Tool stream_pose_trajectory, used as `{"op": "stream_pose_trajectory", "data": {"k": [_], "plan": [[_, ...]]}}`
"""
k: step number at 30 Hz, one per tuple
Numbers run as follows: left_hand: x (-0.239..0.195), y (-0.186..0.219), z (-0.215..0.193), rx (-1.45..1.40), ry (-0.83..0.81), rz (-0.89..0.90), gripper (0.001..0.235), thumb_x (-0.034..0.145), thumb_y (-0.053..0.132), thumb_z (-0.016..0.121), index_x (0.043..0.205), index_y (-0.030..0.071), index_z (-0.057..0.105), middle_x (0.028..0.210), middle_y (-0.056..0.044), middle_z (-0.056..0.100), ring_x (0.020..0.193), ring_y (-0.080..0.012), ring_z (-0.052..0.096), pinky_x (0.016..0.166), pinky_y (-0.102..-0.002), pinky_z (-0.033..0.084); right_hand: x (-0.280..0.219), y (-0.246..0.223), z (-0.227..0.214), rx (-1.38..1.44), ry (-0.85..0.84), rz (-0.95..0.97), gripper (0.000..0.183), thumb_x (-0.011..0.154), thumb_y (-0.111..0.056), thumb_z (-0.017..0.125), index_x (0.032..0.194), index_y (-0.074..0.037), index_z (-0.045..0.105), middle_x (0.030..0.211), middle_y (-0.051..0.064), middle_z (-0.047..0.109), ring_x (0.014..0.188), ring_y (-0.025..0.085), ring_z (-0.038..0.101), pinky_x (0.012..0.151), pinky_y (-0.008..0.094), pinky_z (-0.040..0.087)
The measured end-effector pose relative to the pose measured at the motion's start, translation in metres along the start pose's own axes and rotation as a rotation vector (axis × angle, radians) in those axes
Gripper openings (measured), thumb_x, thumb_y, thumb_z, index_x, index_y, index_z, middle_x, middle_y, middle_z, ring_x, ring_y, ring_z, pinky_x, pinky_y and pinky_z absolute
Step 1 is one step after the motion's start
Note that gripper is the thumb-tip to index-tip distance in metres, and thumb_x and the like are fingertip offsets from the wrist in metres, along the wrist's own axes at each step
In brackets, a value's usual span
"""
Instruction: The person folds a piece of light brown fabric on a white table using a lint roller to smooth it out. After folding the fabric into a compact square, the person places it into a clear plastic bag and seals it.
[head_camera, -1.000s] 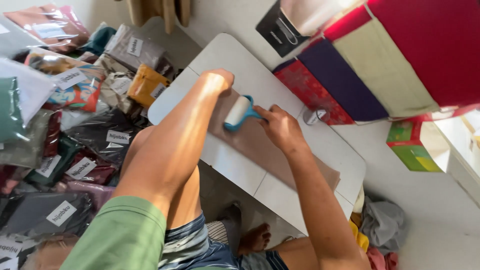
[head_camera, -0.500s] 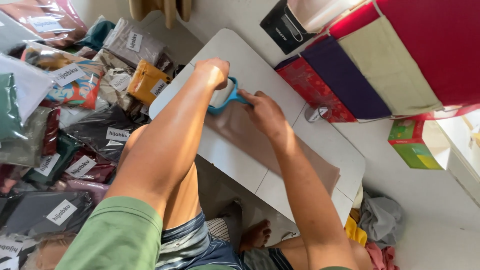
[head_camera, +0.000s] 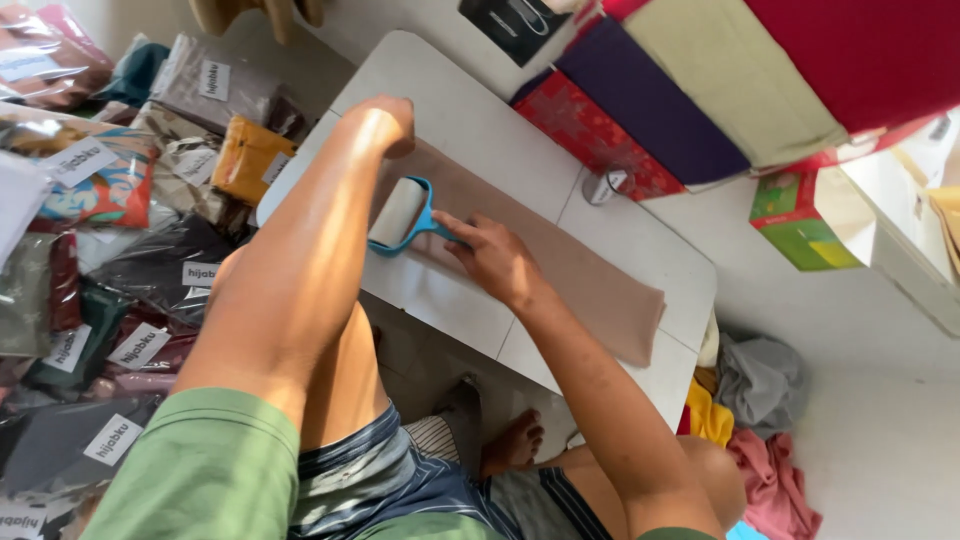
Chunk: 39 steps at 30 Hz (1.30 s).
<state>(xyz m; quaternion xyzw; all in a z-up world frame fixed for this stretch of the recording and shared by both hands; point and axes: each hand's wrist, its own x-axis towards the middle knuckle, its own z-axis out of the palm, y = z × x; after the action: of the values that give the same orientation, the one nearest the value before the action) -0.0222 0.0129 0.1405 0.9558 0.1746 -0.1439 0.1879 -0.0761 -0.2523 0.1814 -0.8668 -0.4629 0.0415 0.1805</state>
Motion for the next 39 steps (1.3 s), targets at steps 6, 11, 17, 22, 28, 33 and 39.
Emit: {"op": "stream_pose_trajectory", "data": {"k": [6, 11, 17, 22, 28, 33, 39], "plan": [[0.021, 0.012, 0.034, 0.012, -0.298, 0.054, 0.054, 0.096, 0.040, 0.061, 0.127, -0.003, 0.070, 0.129, -0.024, 0.071, 0.125, -0.0351, 0.064, 0.102, -0.048, 0.056, -0.062, 0.079, -0.048, 0.212, -0.221, 0.075, 0.046, 0.095, -0.026, 0.073, 0.138, -0.037, 0.066, 0.096, 0.016, 0.070, 0.092, 0.041, 0.069, 0.079, 0.045, 0.055], [0.025, -0.003, 0.071, -0.243, -0.346, -0.126, 0.047, 0.098, 0.031, 0.059, 0.125, -0.007, 0.070, 0.126, -0.025, 0.071, 0.120, -0.0347, 0.066, 0.101, -0.048, 0.055, -0.140, 0.142, -0.105, 0.286, -0.293, 0.287, 0.049, 0.082, -0.019, 0.083, 0.129, -0.029, 0.074, 0.107, 0.018, 0.074, 0.105, 0.038, 0.069, 0.094, 0.043, 0.052], [0.049, -0.025, 0.104, -0.471, -0.404, -0.278, 0.041, 0.100, 0.021, 0.057, 0.122, -0.011, 0.069, 0.124, -0.026, 0.071, 0.115, -0.0344, 0.067, 0.100, -0.047, 0.053, -0.242, 0.219, -0.150, 0.137, -0.373, 0.832, 0.050, 0.075, -0.016, 0.086, 0.121, -0.034, 0.078, 0.111, 0.014, 0.078, 0.104, 0.034, 0.071, 0.092, 0.042, 0.053], [0.105, -0.051, 0.146, -0.074, -0.429, -0.071, 0.035, 0.084, 0.034, 0.071, 0.112, 0.014, 0.077, 0.116, -0.009, 0.078, 0.110, -0.0277, 0.074, 0.096, -0.042, 0.058, -0.295, 0.249, -0.167, 0.073, -0.375, 1.097, 0.050, 0.077, -0.016, 0.086, 0.122, -0.037, 0.078, 0.113, 0.015, 0.078, 0.105, 0.038, 0.072, 0.093, 0.041, 0.053], [0.022, 0.021, 0.064, 0.301, -0.342, 0.174, 0.040, 0.084, 0.030, 0.084, 0.122, 0.016, 0.081, 0.115, -0.006, 0.082, 0.101, -0.0285, 0.076, 0.096, -0.039, 0.058, -0.277, 0.176, -0.191, -0.015, -0.327, 1.080, 0.042, 0.090, -0.022, 0.074, 0.131, -0.030, 0.070, 0.100, 0.003, 0.072, 0.083, 0.020, 0.065, 0.079, 0.035, 0.054], [0.008, 0.032, 0.057, 0.155, -0.347, 0.179, 0.049, 0.086, 0.020, 0.084, 0.133, 0.023, 0.073, 0.128, -0.003, 0.076, 0.116, -0.0277, 0.071, 0.102, -0.042, 0.056, -0.245, 0.157, -0.169, 0.066, -0.388, 1.197, 0.035, 0.099, -0.029, 0.063, 0.132, -0.017, 0.064, 0.095, 0.008, 0.072, 0.061, 0.020, 0.066, 0.064, 0.033, 0.056], [0.018, 0.029, 0.067, 0.239, -0.376, 0.197, 0.041, 0.089, 0.027, 0.082, 0.129, 0.027, 0.076, 0.122, 0.006, 0.080, 0.110, -0.0219, 0.074, 0.102, -0.037, 0.055, -0.232, 0.204, -0.128, -0.287, -0.124, 0.955, 0.022, 0.097, -0.024, 0.065, 0.115, -0.013, 0.070, 0.093, 0.016, 0.073, 0.081, 0.037, 0.071, 0.074, 0.047, 0.058]]}}
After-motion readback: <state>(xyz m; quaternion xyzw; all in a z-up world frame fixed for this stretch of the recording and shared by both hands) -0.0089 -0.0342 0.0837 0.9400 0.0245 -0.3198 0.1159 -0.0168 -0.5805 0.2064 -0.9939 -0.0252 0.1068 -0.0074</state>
